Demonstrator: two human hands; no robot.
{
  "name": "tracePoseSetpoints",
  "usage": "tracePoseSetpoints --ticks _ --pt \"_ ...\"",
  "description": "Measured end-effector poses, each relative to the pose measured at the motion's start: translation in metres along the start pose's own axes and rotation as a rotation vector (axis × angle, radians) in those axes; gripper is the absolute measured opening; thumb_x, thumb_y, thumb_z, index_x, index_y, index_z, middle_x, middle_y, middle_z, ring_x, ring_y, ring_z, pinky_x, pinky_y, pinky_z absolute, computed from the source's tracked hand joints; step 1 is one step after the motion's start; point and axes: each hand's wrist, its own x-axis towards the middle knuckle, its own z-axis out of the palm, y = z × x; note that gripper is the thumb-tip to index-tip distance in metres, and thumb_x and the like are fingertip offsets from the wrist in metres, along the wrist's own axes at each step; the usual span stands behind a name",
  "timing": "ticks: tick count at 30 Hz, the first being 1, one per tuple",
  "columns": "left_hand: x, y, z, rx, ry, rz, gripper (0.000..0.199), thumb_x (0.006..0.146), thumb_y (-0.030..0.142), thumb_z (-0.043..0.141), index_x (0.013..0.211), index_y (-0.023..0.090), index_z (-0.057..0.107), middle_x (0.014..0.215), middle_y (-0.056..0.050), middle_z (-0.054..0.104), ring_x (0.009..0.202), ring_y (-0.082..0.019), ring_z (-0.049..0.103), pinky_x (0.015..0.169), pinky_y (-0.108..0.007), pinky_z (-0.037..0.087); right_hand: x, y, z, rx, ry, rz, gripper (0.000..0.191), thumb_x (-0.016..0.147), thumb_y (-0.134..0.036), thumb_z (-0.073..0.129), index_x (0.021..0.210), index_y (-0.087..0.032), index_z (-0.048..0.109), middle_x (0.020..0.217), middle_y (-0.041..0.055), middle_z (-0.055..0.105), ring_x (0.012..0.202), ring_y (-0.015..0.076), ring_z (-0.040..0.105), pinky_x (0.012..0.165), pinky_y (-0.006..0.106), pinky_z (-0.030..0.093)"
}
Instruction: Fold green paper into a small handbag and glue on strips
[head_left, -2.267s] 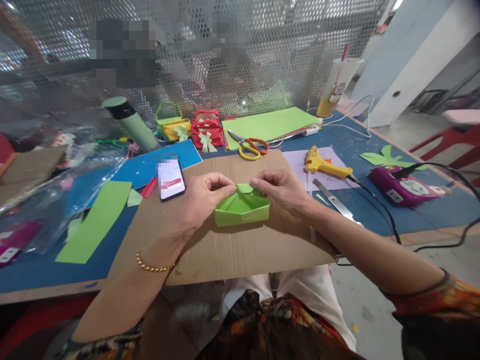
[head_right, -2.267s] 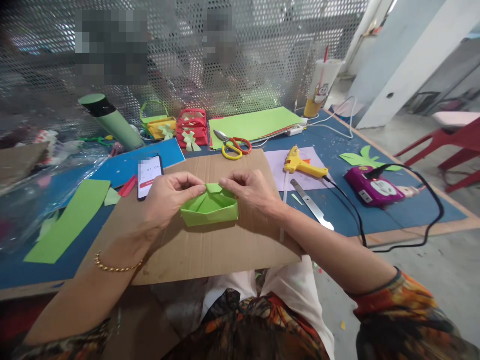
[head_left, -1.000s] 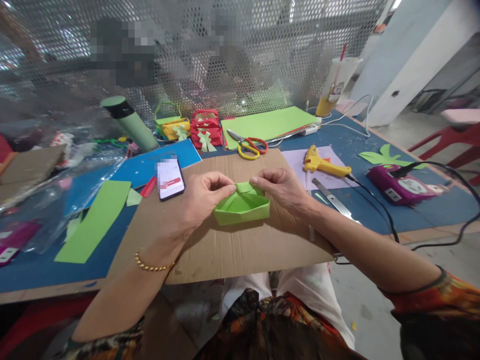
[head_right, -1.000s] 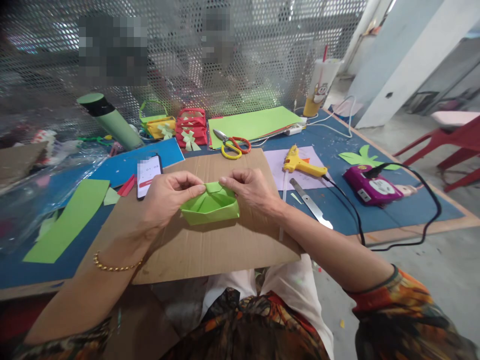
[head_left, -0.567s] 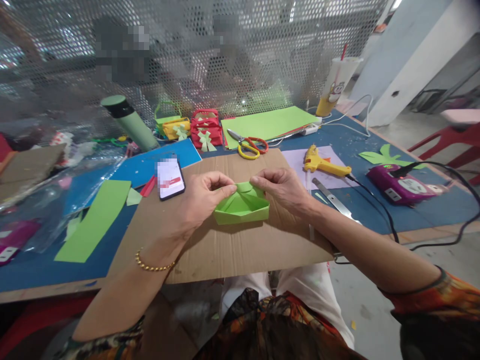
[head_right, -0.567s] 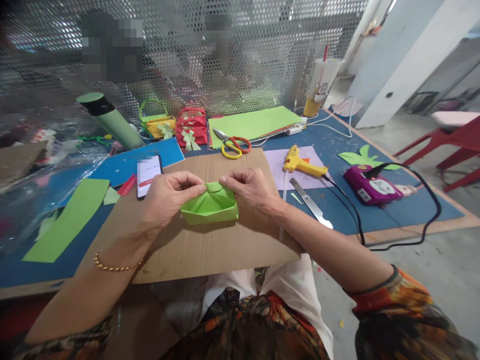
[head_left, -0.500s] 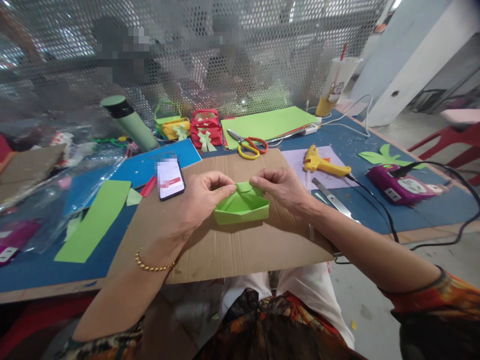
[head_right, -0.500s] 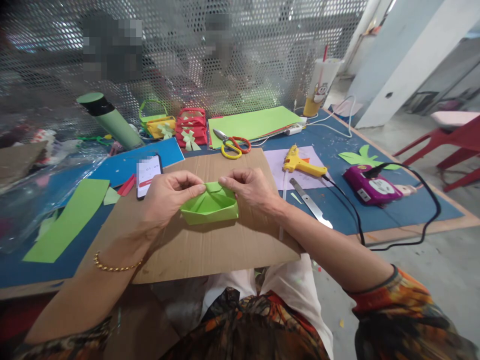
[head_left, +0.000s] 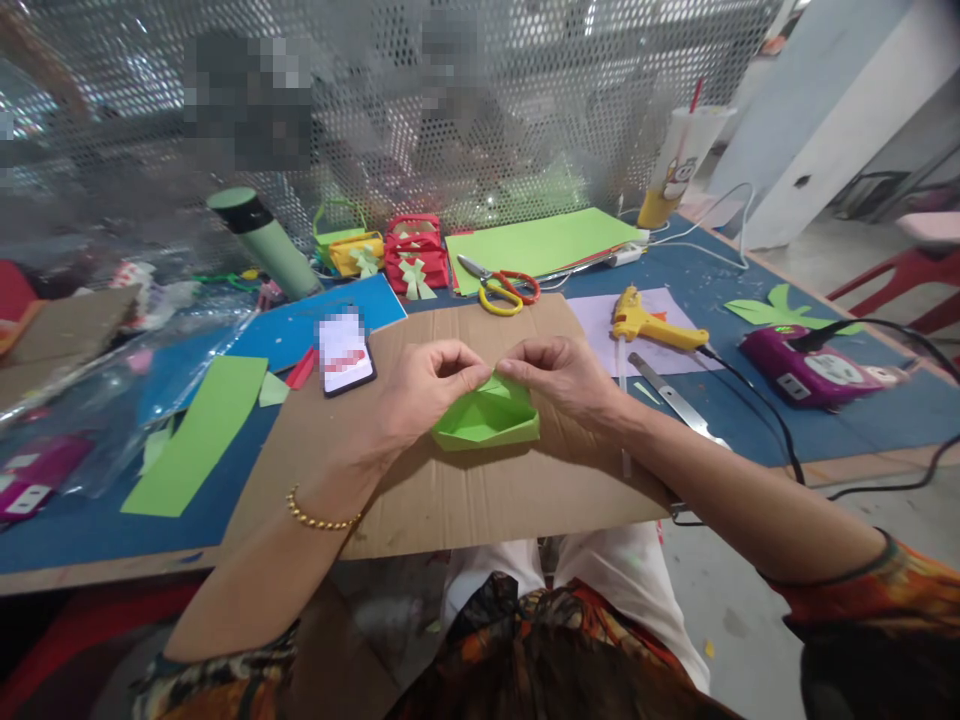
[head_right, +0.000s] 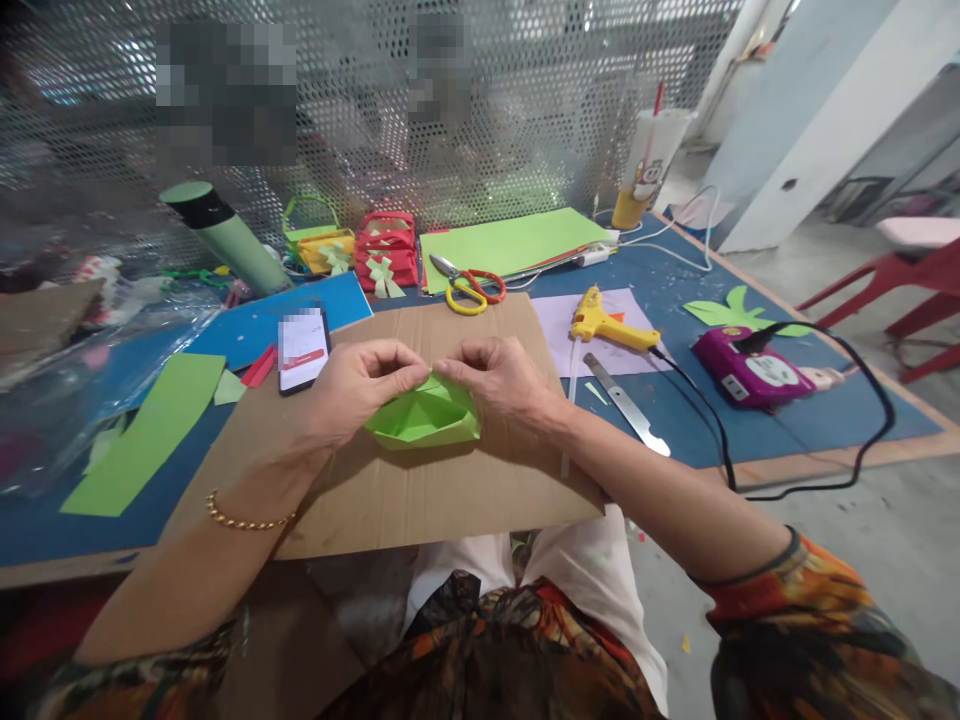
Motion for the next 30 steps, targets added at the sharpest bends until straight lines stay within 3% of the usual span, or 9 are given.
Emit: tracePoseSetpoints --ticks 12,17,22,25,30 --pt "-0.0002 0.0006 0.0029 0.028 0.031 0.02 0.025 0.075 0.041 0.076 0.07 0.017 0.073 0.071 -0.003 0.071 0.063 -0.013 0.059 0.056 -0.024 0.045 0.0005 -0.0025 -0.0006 -0.056 -0.003 -0.011 0.066 0.071 -0.083 0.075 0.066 -0.018 0.066 0.062 -0.0013 0.054 0.06 0.0116 0.045 0.055 0.027 0.034" --pt "0.0016 -0.0025 0.0004 -0.009 0.071 0.007 0.026 0.073 0.043 0.078 0.071 0.017 0.073 0.069 -0.003 0.071 0.063 -0.013 0.057 0.056 -0.024 0.044 -0.0002 -0.0039 -0.0073 -0.011 0.015 -0.041 0.072 0.087 -0.086 0.053 0.066 -0.018 0.064 0.062 0.0022 0.059 0.061 0.0141 0.055 0.062 0.03 0.041" --pt "0.0018 -0.0024 -0.0015 -0.014 0.094 0.024 0.026 0.072 0.043 0.077 0.071 0.017 0.073 0.069 -0.003 0.07 0.063 -0.013 0.058 0.057 -0.024 0.045 -0.0007 -0.0053 -0.0085 -0.067 -0.015 -0.045 0.046 0.084 -0.061 0.069 0.065 -0.018 0.064 0.062 -0.0001 0.058 0.062 0.0126 0.051 0.062 0.028 0.038" --pt "0.0009 -0.0015 -0.0008 0.009 0.099 0.051 0.025 0.073 0.041 0.076 0.07 0.017 0.073 0.069 -0.003 0.07 0.064 -0.013 0.058 0.057 -0.024 0.045 -0.0008 -0.0046 -0.0054 -0.049 -0.003 -0.001 0.029 0.078 -0.046 0.068 0.071 -0.018 0.068 0.064 -0.0012 0.06 0.062 0.0123 0.05 0.06 0.028 0.038" --pt "-0.0011 -0.0005 -0.0003 0.037 0.079 0.082 0.023 0.075 0.04 0.075 0.071 0.018 0.073 0.07 -0.003 0.071 0.064 -0.013 0.059 0.058 -0.024 0.045 -0.0019 -0.0018 -0.0033 -0.058 0.032 -0.008 0.024 0.079 -0.04 0.065 0.065 -0.02 0.068 0.06 -0.0021 0.057 0.064 0.0135 0.051 0.064 0.029 0.037"
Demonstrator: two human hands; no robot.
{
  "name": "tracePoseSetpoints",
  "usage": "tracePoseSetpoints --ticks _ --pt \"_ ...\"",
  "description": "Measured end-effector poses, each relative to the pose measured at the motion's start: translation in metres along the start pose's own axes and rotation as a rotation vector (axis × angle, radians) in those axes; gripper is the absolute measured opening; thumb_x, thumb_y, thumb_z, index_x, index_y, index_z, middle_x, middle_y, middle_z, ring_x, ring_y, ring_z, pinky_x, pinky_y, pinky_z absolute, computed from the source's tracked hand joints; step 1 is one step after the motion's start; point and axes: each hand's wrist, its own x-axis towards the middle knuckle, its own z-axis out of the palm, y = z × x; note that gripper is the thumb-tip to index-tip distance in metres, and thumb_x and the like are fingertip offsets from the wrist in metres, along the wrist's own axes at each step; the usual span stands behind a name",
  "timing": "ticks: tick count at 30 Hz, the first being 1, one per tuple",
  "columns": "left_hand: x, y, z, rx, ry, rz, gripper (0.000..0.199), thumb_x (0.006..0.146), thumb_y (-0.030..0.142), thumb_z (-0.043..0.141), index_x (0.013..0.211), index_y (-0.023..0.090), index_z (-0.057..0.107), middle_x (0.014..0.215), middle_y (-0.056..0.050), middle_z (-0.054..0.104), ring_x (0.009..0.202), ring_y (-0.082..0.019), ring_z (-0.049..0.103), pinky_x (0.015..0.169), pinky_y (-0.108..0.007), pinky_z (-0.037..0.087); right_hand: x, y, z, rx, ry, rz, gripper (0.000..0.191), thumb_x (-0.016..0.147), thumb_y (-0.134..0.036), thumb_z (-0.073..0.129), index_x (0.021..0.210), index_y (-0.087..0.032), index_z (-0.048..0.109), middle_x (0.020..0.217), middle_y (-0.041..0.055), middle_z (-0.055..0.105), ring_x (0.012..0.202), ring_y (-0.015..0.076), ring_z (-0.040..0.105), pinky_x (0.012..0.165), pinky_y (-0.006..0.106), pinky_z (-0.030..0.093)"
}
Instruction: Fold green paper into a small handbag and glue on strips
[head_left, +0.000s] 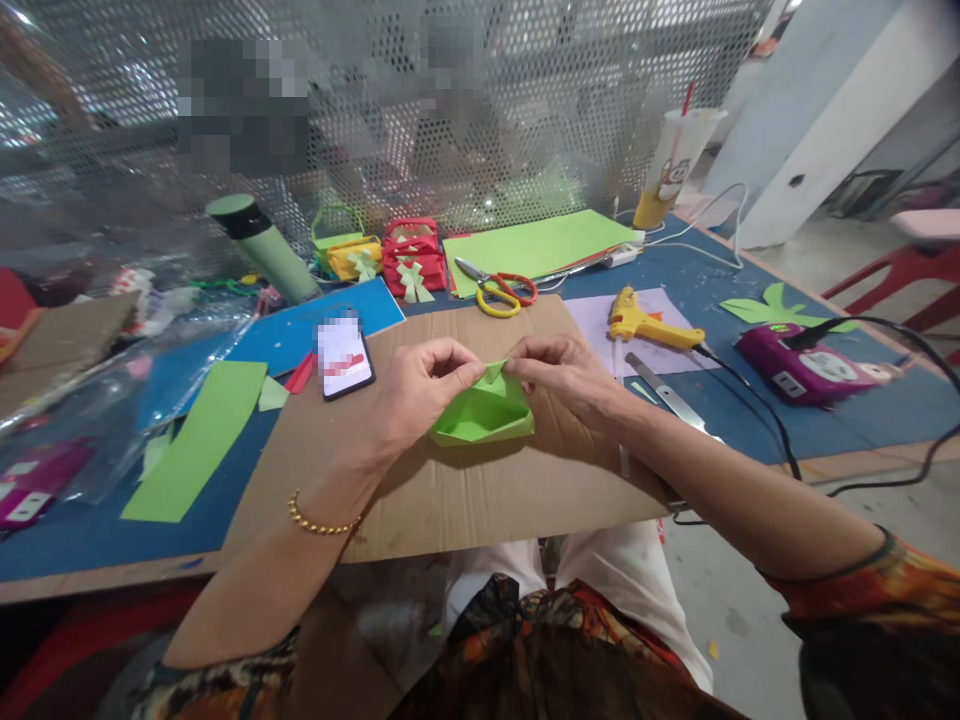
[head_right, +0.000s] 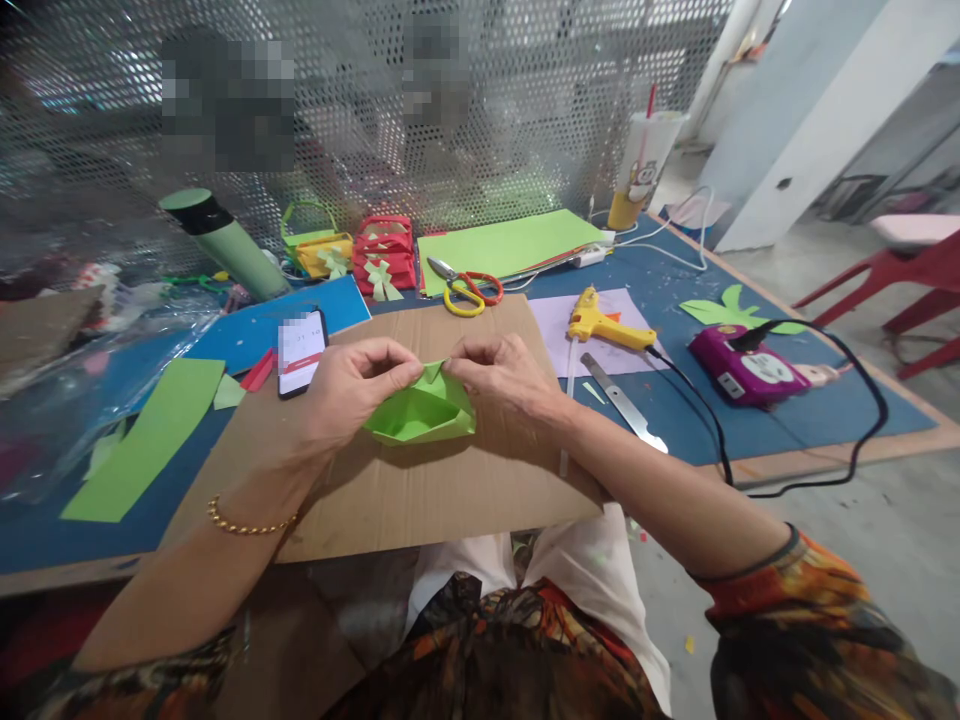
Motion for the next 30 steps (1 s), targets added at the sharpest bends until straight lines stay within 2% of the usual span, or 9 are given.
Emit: tracePoseSetpoints --ticks 10,14,18,21,26,30 --pt "0.0001 -0.0005 -0.0018 0.041 -0.009 0.023 0.021 0.078 0.038 0.074 0.072 0.018 0.075 0.072 -0.004 0.074 0.065 -0.014 0.062 0.058 -0.024 0.046 -0.0048 0.0045 0.0016 -0.013 0.032 -0.013 0.029 0.085 -0.037 0.065 0.06 -0.023 0.061 0.062 -0.0003 0.054 0.069 0.0178 0.051 0.069 0.033 0.037" --pt "-0.0006 -0.0006 -0.0015 0.043 -0.002 0.025 0.02 0.077 0.037 0.074 0.072 0.018 0.075 0.072 -0.004 0.074 0.064 -0.014 0.061 0.057 -0.025 0.045 -0.0032 0.0045 0.0002 -0.001 0.03 -0.022 0.031 0.088 -0.037 0.058 0.061 -0.022 0.057 0.064 0.0002 0.054 0.068 0.017 0.051 0.07 0.034 0.038" --pt "-0.0025 0.0013 -0.0014 0.04 0.002 0.012 0.021 0.078 0.039 0.073 0.073 0.018 0.075 0.07 -0.003 0.073 0.061 -0.014 0.058 0.055 -0.025 0.043 -0.0018 -0.001 -0.0001 -0.006 0.013 -0.024 0.045 0.092 -0.053 0.057 0.06 -0.022 0.055 0.061 -0.0004 0.052 0.064 0.0151 0.048 0.067 0.033 0.035" --pt "-0.0038 0.0042 -0.0012 0.077 0.006 0.021 0.02 0.078 0.037 0.073 0.073 0.018 0.075 0.07 -0.003 0.073 0.061 -0.014 0.058 0.056 -0.025 0.044 -0.0006 -0.0017 0.0012 -0.006 0.004 -0.04 0.054 0.084 -0.068 0.067 0.06 -0.021 0.056 0.06 -0.0017 0.052 0.063 0.0135 0.047 0.064 0.031 0.034" --pt "-0.0041 0.0061 0.0 0.078 0.001 0.018 0.019 0.078 0.035 0.072 0.073 0.018 0.076 0.071 -0.004 0.075 0.063 -0.014 0.06 0.055 -0.024 0.045 -0.0004 0.0002 0.004 -0.017 0.031 -0.034 0.046 0.085 -0.061 0.066 0.065 -0.02 0.06 0.062 -0.0023 0.052 0.064 0.0131 0.048 0.063 0.03 0.035" --pt "-0.0033 0.0056 0.0005 0.064 -0.004 0.015 0.018 0.078 0.034 0.072 0.072 0.018 0.075 0.07 -0.003 0.074 0.062 -0.013 0.06 0.055 -0.024 0.045 -0.0001 0.001 0.0065 -0.05 0.057 -0.025 0.046 0.086 -0.06 0.062 0.063 -0.021 0.056 0.061 -0.0031 0.047 0.062 0.0127 0.043 0.06 0.03 0.032"
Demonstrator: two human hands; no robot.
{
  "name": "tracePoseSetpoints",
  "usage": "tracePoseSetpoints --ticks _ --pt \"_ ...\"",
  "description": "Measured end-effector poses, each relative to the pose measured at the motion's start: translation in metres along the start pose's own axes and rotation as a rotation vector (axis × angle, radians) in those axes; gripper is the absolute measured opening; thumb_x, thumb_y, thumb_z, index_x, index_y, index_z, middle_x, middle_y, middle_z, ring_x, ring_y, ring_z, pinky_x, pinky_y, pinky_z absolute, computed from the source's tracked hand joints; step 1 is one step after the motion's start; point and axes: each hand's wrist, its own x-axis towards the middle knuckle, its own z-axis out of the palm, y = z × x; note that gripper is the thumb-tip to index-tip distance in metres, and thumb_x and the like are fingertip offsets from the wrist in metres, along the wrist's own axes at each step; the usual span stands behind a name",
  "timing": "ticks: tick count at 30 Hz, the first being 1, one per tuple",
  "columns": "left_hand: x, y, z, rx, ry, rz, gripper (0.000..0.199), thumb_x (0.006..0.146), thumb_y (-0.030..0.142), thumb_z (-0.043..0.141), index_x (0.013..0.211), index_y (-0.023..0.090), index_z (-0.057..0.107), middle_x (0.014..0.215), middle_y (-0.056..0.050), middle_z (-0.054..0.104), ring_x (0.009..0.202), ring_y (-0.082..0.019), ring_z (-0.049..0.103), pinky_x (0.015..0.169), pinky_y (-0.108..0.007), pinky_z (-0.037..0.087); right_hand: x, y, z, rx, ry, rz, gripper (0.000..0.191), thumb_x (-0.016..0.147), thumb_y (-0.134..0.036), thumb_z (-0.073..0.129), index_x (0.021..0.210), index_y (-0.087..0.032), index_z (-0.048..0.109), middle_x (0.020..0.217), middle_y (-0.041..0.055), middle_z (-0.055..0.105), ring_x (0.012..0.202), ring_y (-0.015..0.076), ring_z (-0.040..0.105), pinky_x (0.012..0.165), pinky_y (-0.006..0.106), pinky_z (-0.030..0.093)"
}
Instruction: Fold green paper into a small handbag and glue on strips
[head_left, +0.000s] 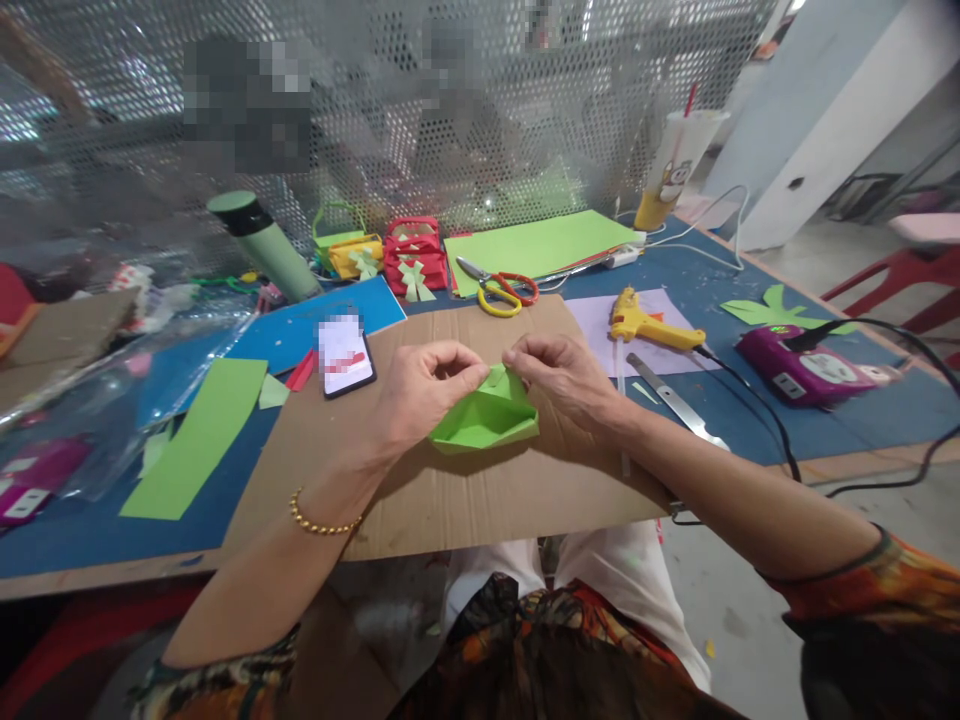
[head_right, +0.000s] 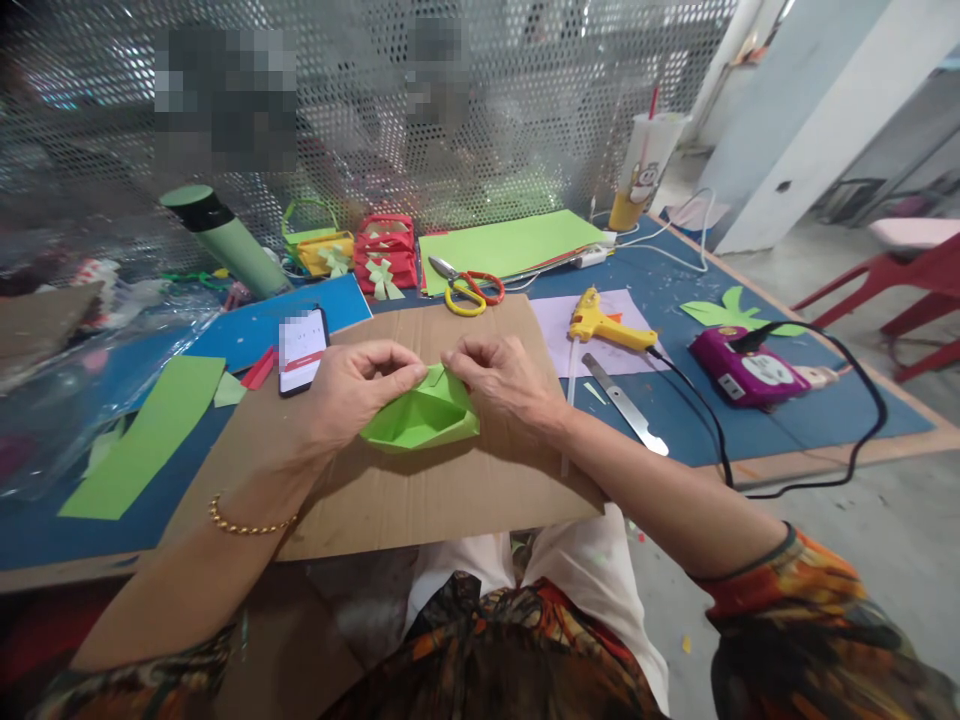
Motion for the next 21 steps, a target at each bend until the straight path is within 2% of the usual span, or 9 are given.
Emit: tracePoseSetpoints --ticks 6,10,13,21 --pt "0.0002 -0.0007 -0.0006 -0.026 0.005 0.001 0.018 0.077 0.035 0.073 0.072 0.018 0.075 0.071 -0.003 0.074 0.061 -0.013 0.059 0.055 -0.024 0.045 0.0005 -0.0014 -0.0045 -0.035 -0.021 -0.067 0.057 0.092 -0.071 0.055 0.063 -0.021 0.053 0.062 -0.0015 0.048 0.064 0.0136 0.046 0.064 0.03 0.035" --pt "0.0001 -0.0006 0.0006 -0.019 -0.009 -0.007 0.02 0.077 0.037 0.073 0.073 0.018 0.075 0.07 -0.003 0.074 0.06 -0.013 0.059 0.053 -0.023 0.044 -0.0007 -0.0066 -0.0064 -0.116 -0.105 -0.091 0.06 0.091 -0.076 0.055 0.074 -0.019 0.062 0.067 -0.0002 0.053 0.066 0.0142 0.048 0.062 0.029 0.034" --pt "-0.0002 0.0003 0.0016 -0.02 -0.014 -0.011 0.023 0.076 0.039 0.072 0.073 0.016 0.075 0.069 -0.003 0.073 0.061 -0.013 0.058 0.053 -0.023 0.043 -0.0014 -0.0088 -0.0043 -0.132 -0.137 -0.092 0.06 0.088 -0.076 0.058 0.079 -0.018 0.066 0.067 -0.0004 0.054 0.065 0.0134 0.047 0.058 0.028 0.033" --pt "0.0006 -0.0008 0.0014 -0.037 -0.03 -0.009 0.024 0.075 0.039 0.071 0.073 0.016 0.075 0.069 -0.004 0.072 0.061 -0.013 0.059 0.054 -0.023 0.044 -0.0002 -0.0077 -0.0032 -0.13 -0.133 -0.11 0.061 0.089 -0.076 0.058 0.074 -0.017 0.065 0.065 -0.0011 0.051 0.063 0.0118 0.044 0.057 0.027 0.033"
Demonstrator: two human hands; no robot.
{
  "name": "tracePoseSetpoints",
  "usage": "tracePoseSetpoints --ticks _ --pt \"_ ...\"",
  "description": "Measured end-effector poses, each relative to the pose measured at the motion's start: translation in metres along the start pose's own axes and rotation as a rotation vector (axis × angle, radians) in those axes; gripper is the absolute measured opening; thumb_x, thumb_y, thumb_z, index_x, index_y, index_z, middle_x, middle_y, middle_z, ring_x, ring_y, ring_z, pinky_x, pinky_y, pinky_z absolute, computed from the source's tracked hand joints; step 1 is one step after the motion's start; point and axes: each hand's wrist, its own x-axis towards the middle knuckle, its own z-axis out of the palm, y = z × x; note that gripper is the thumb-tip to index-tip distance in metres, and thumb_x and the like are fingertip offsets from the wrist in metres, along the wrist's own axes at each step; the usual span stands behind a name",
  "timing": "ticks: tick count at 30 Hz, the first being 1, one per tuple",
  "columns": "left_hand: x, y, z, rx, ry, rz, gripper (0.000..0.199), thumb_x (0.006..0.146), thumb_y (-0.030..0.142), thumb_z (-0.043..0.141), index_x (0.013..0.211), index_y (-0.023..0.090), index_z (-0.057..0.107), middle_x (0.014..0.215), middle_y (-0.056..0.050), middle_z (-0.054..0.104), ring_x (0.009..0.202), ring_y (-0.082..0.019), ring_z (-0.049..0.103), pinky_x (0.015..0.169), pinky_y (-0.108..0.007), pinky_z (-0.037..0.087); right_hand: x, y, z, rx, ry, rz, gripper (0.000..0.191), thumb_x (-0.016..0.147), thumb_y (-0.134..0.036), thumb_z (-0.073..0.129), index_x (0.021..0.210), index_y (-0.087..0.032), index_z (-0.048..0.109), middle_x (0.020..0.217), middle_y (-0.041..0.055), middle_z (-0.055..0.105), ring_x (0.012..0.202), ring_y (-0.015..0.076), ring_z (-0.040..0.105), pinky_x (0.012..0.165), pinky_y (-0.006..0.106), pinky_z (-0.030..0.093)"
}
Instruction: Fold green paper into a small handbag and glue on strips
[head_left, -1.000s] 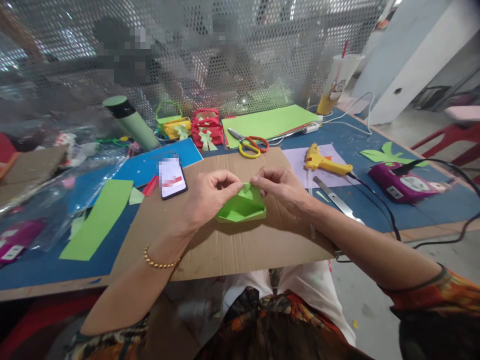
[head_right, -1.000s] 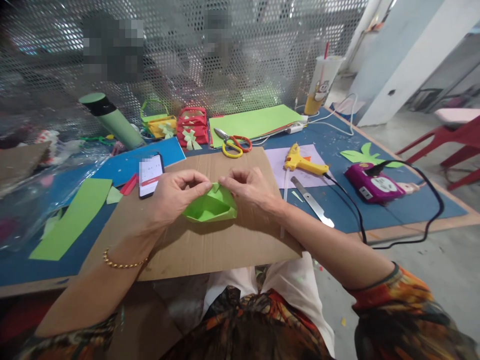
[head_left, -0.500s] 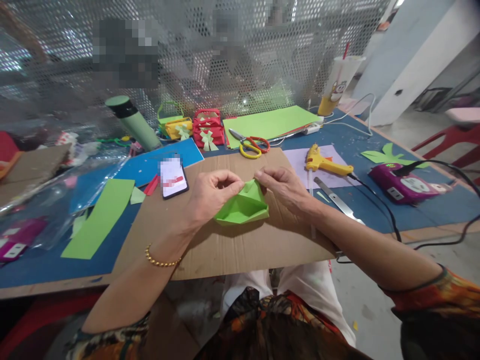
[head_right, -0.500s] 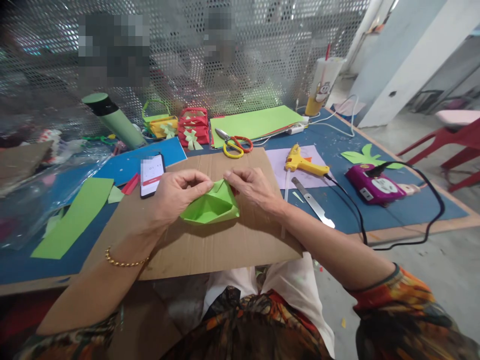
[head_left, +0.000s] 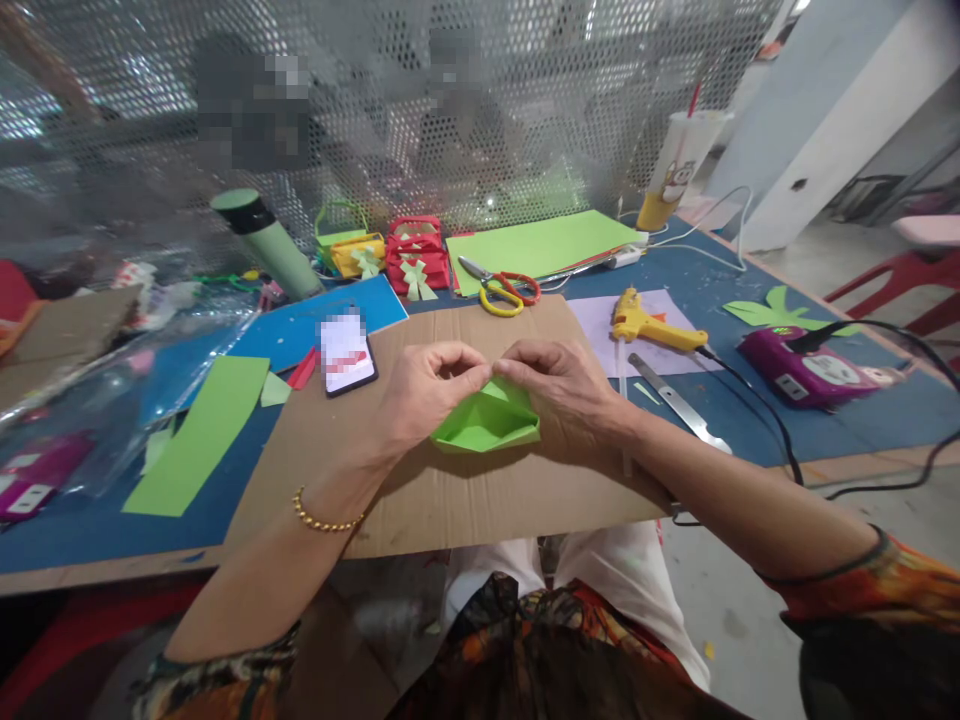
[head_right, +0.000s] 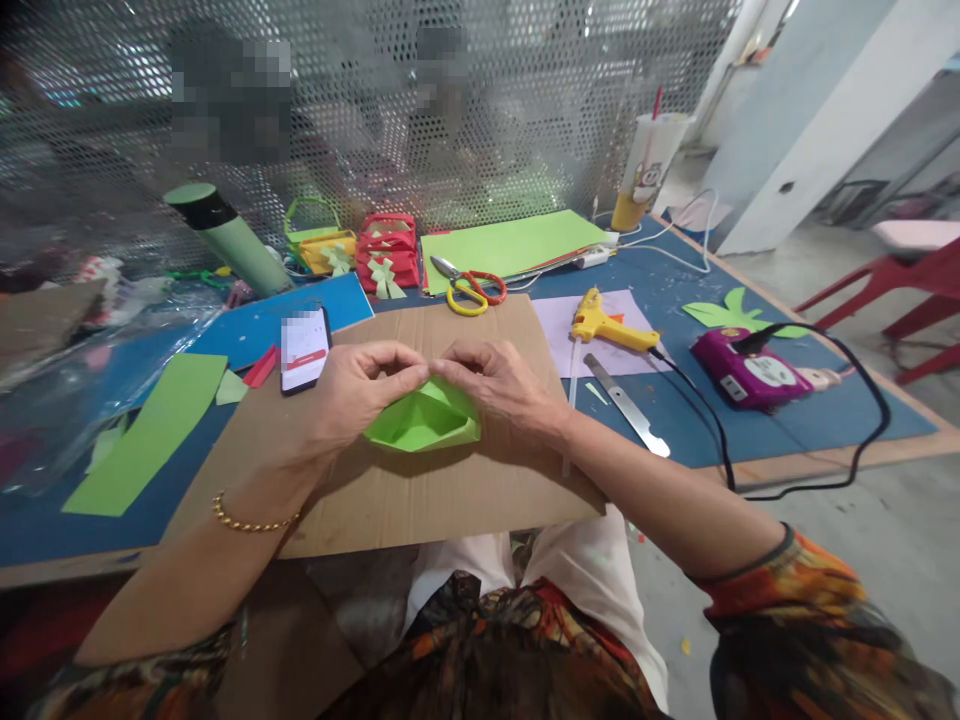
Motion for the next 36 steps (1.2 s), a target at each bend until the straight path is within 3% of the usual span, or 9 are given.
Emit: tracePoseSetpoints --ticks 9,28,32,36 --pt "0.0 -0.001 0.002 0.016 0.017 0.027 0.023 0.077 0.038 0.07 0.073 0.016 0.075 0.067 -0.002 0.072 0.06 -0.012 0.058 0.054 -0.022 0.043 -0.001 0.003 0.002 0.072 0.024 0.048 0.064 0.083 -0.08 0.063 0.075 -0.016 0.067 0.066 0.0008 0.054 0.065 0.0135 0.047 0.057 0.027 0.036" --pt "0.002 -0.004 0.007 -0.077 0.022 -0.001 0.02 0.073 0.036 0.074 0.068 0.017 0.074 0.064 -0.001 0.069 0.056 -0.011 0.056 0.05 -0.021 0.043 0.0 0.012 0.003 0.1 0.052 0.002 0.061 0.084 -0.077 0.066 0.077 -0.017 0.071 0.063 -0.0007 0.056 0.062 0.0124 0.047 0.056 0.027 0.034" --pt "0.002 -0.005 0.005 -0.087 0.035 -0.008 0.02 0.074 0.037 0.076 0.07 0.017 0.075 0.065 -0.002 0.07 0.057 -0.012 0.057 0.051 -0.022 0.044 0.0 0.009 0.0 0.056 0.054 0.013 0.069 0.088 -0.083 0.056 0.07 -0.018 0.066 0.062 -0.0004 0.052 0.062 0.0125 0.046 0.058 0.028 0.035" --pt "0.002 -0.004 0.002 -0.065 0.054 0.013 0.019 0.075 0.036 0.077 0.072 0.017 0.076 0.068 -0.002 0.072 0.058 -0.012 0.057 0.052 -0.023 0.045 0.002 0.006 -0.006 0.017 0.113 -0.017 0.081 0.093 -0.089 0.036 0.073 -0.018 0.07 0.067 0.0033 0.061 0.068 0.0155 0.056 0.066 0.029 0.042"
